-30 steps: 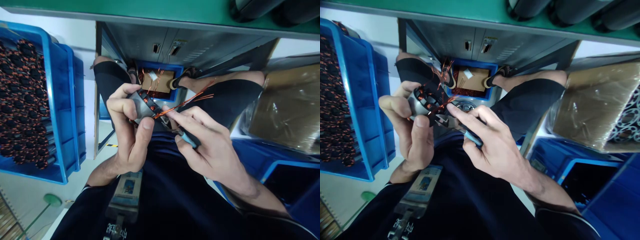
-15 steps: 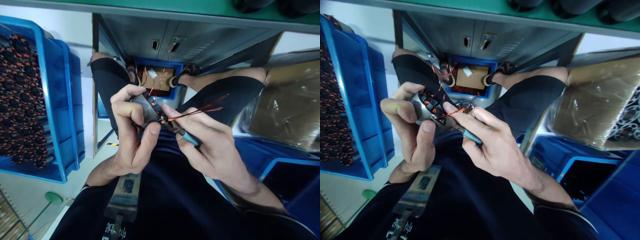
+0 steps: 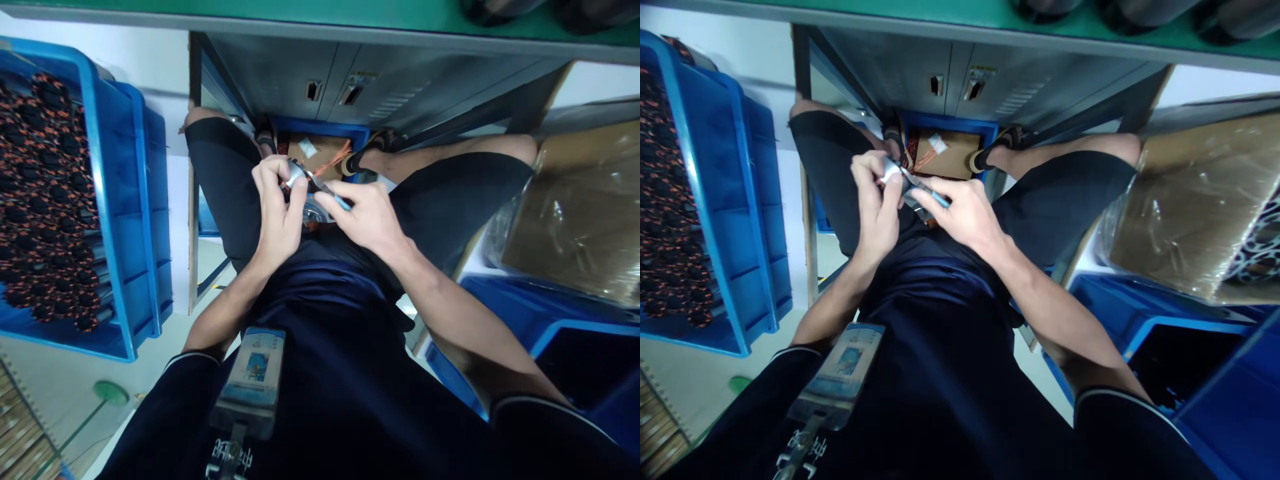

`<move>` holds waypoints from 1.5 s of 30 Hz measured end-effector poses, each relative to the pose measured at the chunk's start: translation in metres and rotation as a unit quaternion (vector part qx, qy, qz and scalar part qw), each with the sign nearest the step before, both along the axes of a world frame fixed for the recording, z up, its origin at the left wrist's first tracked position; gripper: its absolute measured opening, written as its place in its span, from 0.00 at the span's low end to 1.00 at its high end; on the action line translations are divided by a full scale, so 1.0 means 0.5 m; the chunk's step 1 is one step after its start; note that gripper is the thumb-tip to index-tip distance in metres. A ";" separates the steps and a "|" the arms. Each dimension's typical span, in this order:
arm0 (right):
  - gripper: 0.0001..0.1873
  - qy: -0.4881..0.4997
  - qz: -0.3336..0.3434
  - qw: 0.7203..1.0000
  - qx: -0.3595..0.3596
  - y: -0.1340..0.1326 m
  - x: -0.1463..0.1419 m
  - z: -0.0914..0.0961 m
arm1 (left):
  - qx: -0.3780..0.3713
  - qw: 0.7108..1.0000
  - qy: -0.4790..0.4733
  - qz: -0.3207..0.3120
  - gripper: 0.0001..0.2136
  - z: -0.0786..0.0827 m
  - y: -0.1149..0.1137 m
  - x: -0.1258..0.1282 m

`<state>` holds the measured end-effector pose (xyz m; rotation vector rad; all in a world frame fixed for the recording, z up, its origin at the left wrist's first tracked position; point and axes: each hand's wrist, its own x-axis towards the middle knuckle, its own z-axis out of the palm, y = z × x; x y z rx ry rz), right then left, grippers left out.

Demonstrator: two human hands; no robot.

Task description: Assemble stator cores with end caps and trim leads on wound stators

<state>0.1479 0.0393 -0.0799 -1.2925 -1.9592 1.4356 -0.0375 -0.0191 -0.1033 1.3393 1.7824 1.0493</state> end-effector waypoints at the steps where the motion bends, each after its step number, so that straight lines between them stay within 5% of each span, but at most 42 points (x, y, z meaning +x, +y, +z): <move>1: 0.28 -0.008 0.002 1.000 -0.029 0.018 -0.009 -0.038 | -0.012 1.000 0.000 0.022 0.20 -0.048 0.018 -0.004; 4: 0.39 -0.020 0.007 0.997 -0.075 0.064 -0.034 -0.136 | -0.063 0.995 0.018 0.077 0.16 -0.172 0.067 -0.014; 6: 0.42 -0.019 0.017 0.995 -0.101 0.083 -0.047 -0.182 | -0.077 0.992 0.028 0.097 0.13 -0.224 0.088 -0.020; 11: 0.43 0.009 0.040 0.982 -0.182 0.117 -0.058 -0.234 | -0.079 0.989 0.056 0.111 0.12 -0.261 0.098 -0.031; 16: 0.42 0.070 0.000 0.970 -0.231 0.124 -0.043 -0.204 | -0.030 0.994 0.075 0.070 0.14 -0.193 0.070 -0.034; 23: 0.37 0.210 0.022 0.930 -0.301 0.053 -0.006 -0.051 | 0.124 0.971 0.115 -0.170 0.14 -0.036 -0.012 -0.051; 26: 0.32 0.249 0.034 0.931 -0.265 0.030 0.022 -0.004 | 0.194 0.968 0.078 -0.142 0.33 0.005 -0.031 -0.052; 29: 0.28 0.251 0.053 0.953 -0.160 0.020 0.045 0.027 | 0.138 0.967 -0.171 -0.132 0.52 0.058 -0.043 -0.039; 33: 0.22 0.263 0.117 0.958 -0.003 0.018 0.051 0.069 | -0.079 0.893 -0.421 -0.137 0.33 0.136 -0.059 -0.012; 38: 0.06 0.174 0.109 0.974 0.095 0.000 0.056 0.132 | -0.088 0.875 -0.473 -0.056 0.29 0.167 -0.062 0.006; 45: 0.32 0.033 0.074 0.983 0.162 -0.047 0.096 0.169 | -0.068 0.869 -0.489 -0.019 0.24 0.177 -0.055 0.007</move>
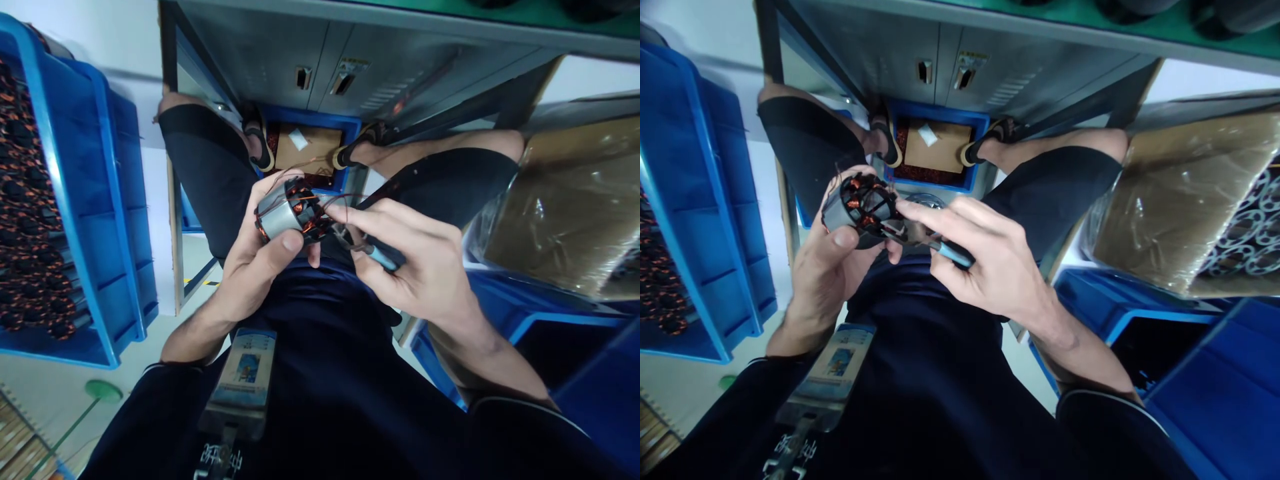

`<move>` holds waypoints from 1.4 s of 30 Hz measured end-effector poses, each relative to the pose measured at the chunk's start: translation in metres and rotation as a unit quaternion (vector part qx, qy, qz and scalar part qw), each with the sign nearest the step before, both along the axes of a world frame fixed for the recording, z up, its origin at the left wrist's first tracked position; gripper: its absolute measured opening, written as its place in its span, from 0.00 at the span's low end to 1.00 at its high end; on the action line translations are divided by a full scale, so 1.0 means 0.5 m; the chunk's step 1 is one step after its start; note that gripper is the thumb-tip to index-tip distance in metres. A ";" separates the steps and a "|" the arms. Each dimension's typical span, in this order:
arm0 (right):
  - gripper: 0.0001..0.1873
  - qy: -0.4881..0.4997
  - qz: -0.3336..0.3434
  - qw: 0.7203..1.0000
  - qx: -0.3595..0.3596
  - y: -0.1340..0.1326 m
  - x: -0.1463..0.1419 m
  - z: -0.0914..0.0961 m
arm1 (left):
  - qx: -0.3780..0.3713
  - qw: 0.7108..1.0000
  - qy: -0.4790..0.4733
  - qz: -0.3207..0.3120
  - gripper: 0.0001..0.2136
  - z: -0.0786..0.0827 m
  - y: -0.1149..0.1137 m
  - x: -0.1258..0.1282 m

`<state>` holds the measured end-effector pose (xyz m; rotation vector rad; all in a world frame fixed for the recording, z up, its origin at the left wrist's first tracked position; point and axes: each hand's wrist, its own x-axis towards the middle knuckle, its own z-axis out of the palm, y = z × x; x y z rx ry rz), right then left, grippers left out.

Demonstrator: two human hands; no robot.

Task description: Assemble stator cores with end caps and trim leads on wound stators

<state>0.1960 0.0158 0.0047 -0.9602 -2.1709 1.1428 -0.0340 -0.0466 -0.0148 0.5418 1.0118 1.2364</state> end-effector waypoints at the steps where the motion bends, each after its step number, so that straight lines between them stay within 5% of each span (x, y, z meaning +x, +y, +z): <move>1: 0.33 -0.008 0.001 1.000 0.011 -0.003 0.002 -0.001 | 0.001 1.000 0.000 -0.002 0.24 0.003 -0.001 0.001; 9: 0.30 -0.007 0.011 1.000 0.003 0.002 0.000 0.003 | 0.003 1.000 0.017 -0.027 0.24 0.011 -0.006 0.006; 13: 0.12 0.071 -0.044 0.992 -0.090 0.003 -0.008 -0.030 | -0.028 0.999 -0.010 -0.015 0.25 0.007 -0.001 0.006; 16: 0.10 0.195 -0.128 0.944 -0.233 -0.013 -0.039 -0.049 | -0.033 0.999 -0.026 -0.015 0.23 0.003 0.000 0.012; 19: 0.14 0.307 -0.120 0.874 -0.357 -0.023 -0.076 -0.042 | -0.015 1.000 -0.012 -0.013 0.23 0.001 -0.006 0.021; 24: 0.23 0.357 -0.203 0.802 -0.434 0.006 -0.079 -0.027 | -0.003 1.000 0.016 -0.014 0.24 0.002 -0.011 0.028; 26: 0.19 0.343 -0.217 0.826 -0.390 0.013 -0.055 -0.034 | -0.014 1.000 0.000 -0.012 0.23 0.003 -0.006 0.026; 29: 0.09 0.226 -0.179 0.923 -0.256 0.001 -0.014 -0.040 | -0.045 0.998 -0.039 -0.010 0.23 0.006 0.002 0.022; 32: 0.25 0.036 -0.086 0.992 -0.083 -0.020 0.013 -0.025 | -0.076 0.995 -0.058 -0.003 0.24 0.012 0.005 0.019; 35: 0.34 -0.056 -0.020 0.998 0.001 -0.028 0.017 -0.001 | -0.078 0.995 -0.059 -0.008 0.23 0.017 0.000 0.019; 42: 0.37 -0.051 0.007 0.998 0.018 -0.017 0.005 0.018 | -0.043 0.998 -0.034 -0.023 0.21 0.017 -0.013 0.019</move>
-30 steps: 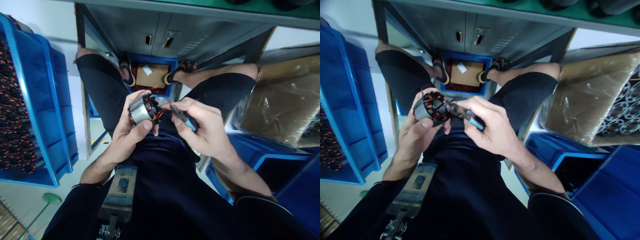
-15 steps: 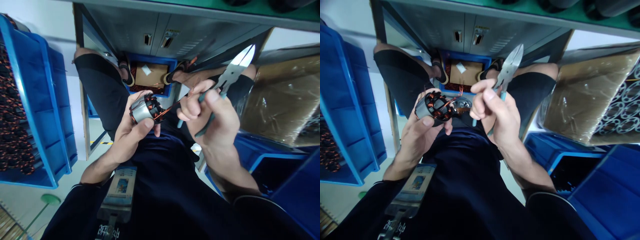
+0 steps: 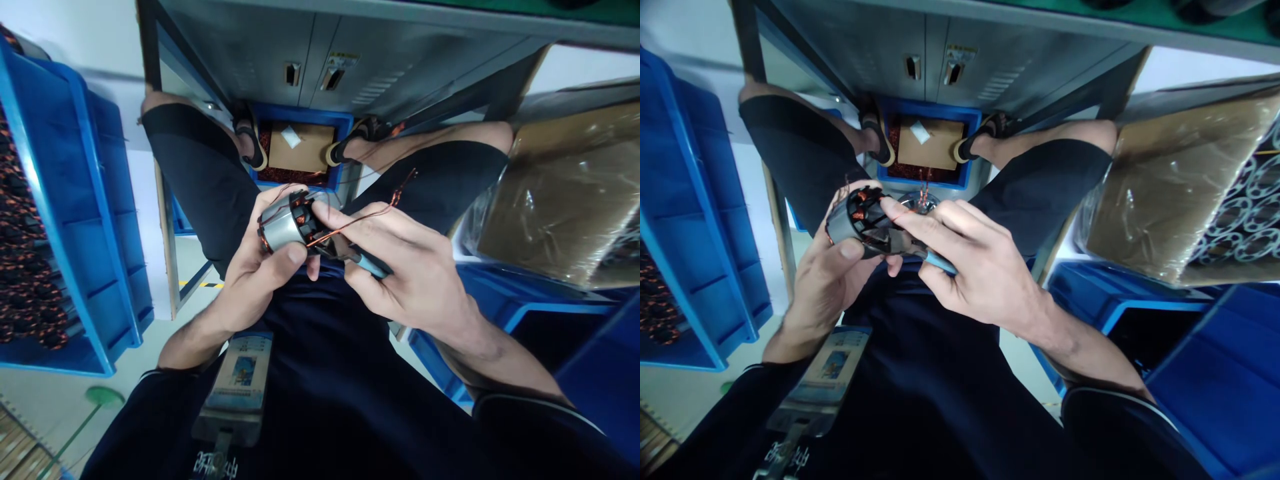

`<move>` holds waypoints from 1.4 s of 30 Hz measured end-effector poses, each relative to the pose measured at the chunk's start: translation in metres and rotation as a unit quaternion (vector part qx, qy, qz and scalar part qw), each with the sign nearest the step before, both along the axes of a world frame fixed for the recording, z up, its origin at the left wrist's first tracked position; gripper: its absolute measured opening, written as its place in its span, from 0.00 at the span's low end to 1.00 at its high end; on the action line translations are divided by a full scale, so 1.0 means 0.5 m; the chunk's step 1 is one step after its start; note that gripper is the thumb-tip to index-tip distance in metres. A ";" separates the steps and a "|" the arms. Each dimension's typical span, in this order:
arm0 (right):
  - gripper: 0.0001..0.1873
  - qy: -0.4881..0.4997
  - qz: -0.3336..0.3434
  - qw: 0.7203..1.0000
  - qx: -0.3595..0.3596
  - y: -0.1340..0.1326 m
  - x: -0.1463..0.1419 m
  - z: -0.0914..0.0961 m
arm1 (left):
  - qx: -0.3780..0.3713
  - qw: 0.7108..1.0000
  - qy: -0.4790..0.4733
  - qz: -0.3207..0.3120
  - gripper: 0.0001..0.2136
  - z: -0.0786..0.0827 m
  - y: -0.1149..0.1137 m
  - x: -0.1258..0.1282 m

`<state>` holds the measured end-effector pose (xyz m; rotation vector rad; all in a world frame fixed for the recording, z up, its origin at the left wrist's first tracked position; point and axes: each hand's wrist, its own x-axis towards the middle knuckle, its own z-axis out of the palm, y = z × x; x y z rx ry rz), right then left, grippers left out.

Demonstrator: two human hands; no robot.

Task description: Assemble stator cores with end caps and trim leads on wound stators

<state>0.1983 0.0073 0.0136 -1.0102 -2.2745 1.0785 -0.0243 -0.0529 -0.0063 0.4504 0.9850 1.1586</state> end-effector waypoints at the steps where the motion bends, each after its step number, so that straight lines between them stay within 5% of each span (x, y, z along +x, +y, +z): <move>1: 0.36 -0.005 0.000 1.000 0.003 -0.001 0.001 0.001 | 0.003 1.000 0.001 -0.002 0.20 -0.001 -0.001 0.000; 7: 0.27 -0.030 -0.010 0.999 0.013 -0.004 0.011 0.002 | 0.015 1.000 0.004 -0.006 0.22 -0.009 -0.011 0.007; 14: 0.31 0.080 -0.030 0.996 -0.034 0.016 0.012 -0.035 | 0.056 0.995 0.085 -0.019 0.23 -0.020 -0.019 0.008; 25: 0.30 -0.034 -0.029 0.997 0.056 0.020 0.018 -0.021 | 0.122 0.979 0.150 -0.064 0.34 -0.004 -0.021 0.010; 29: 0.29 -0.022 -0.030 0.998 0.047 0.016 0.015 -0.016 | 0.139 0.969 0.204 -0.021 0.35 -0.014 -0.021 0.017; 35: 0.32 0.055 -0.024 0.998 -0.034 0.002 0.004 -0.033 | 0.042 0.997 0.059 0.036 0.12 -0.006 -0.001 0.043; 42: 0.29 -0.030 -0.048 0.998 0.033 -0.009 0.004 -0.040 | -0.030 0.996 0.049 0.071 0.11 0.012 0.011 0.060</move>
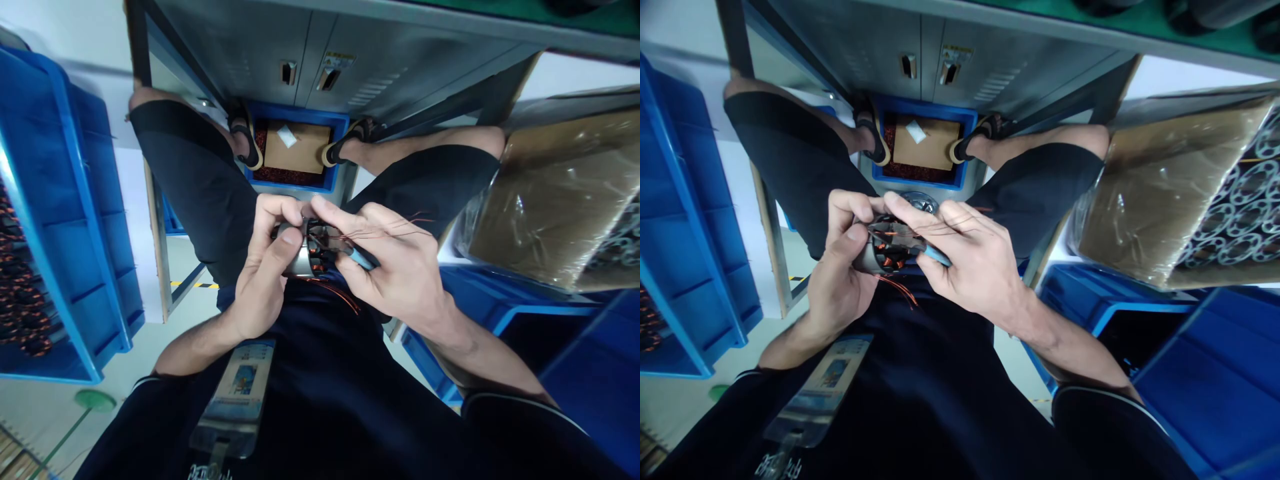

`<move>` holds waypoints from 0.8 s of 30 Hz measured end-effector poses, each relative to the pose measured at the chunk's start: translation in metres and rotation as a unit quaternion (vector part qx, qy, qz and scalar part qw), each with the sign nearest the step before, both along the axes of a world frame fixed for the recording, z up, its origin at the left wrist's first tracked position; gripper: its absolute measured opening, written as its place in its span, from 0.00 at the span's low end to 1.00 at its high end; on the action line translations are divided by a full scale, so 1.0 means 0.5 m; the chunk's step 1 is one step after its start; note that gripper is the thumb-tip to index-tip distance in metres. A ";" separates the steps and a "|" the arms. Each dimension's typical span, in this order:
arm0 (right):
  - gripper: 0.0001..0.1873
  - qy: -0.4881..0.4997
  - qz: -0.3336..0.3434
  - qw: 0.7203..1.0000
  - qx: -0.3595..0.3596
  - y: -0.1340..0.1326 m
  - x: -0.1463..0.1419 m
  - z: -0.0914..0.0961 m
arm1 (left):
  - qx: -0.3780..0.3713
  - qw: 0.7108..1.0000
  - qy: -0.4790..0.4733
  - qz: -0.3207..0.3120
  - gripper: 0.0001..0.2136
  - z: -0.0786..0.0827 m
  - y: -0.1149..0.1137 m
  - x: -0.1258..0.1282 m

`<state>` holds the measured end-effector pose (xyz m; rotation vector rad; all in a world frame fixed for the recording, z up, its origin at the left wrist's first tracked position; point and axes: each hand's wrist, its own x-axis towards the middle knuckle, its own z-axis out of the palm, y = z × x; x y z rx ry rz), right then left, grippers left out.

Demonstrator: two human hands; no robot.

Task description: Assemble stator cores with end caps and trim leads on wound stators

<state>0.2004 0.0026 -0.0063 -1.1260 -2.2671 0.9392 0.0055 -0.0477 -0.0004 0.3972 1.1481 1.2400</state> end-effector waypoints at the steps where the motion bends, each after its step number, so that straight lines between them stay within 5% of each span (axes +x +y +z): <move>1: 0.28 -0.008 0.002 1.000 0.003 0.000 0.002 0.001 | 0.001 1.000 0.003 0.001 0.10 -0.001 -0.001 0.001; 5: 0.31 0.021 0.012 0.998 -0.053 0.009 0.001 -0.009 | -0.014 1.000 0.020 0.006 0.11 -0.016 -0.002 0.001; 9: 0.26 0.085 0.012 0.989 -0.121 0.032 -0.003 -0.037 | -0.060 0.996 -0.070 -0.019 0.15 -0.032 0.004 -0.010; 15: 0.37 0.012 0.021 0.998 -0.058 0.028 0.015 -0.029 | -0.031 0.995 -0.087 -0.038 0.20 -0.022 -0.003 -0.027; 24: 0.33 -0.008 0.009 1.000 0.020 0.009 0.001 0.013 | -0.015 0.997 -0.051 -0.047 0.20 -0.008 -0.007 -0.016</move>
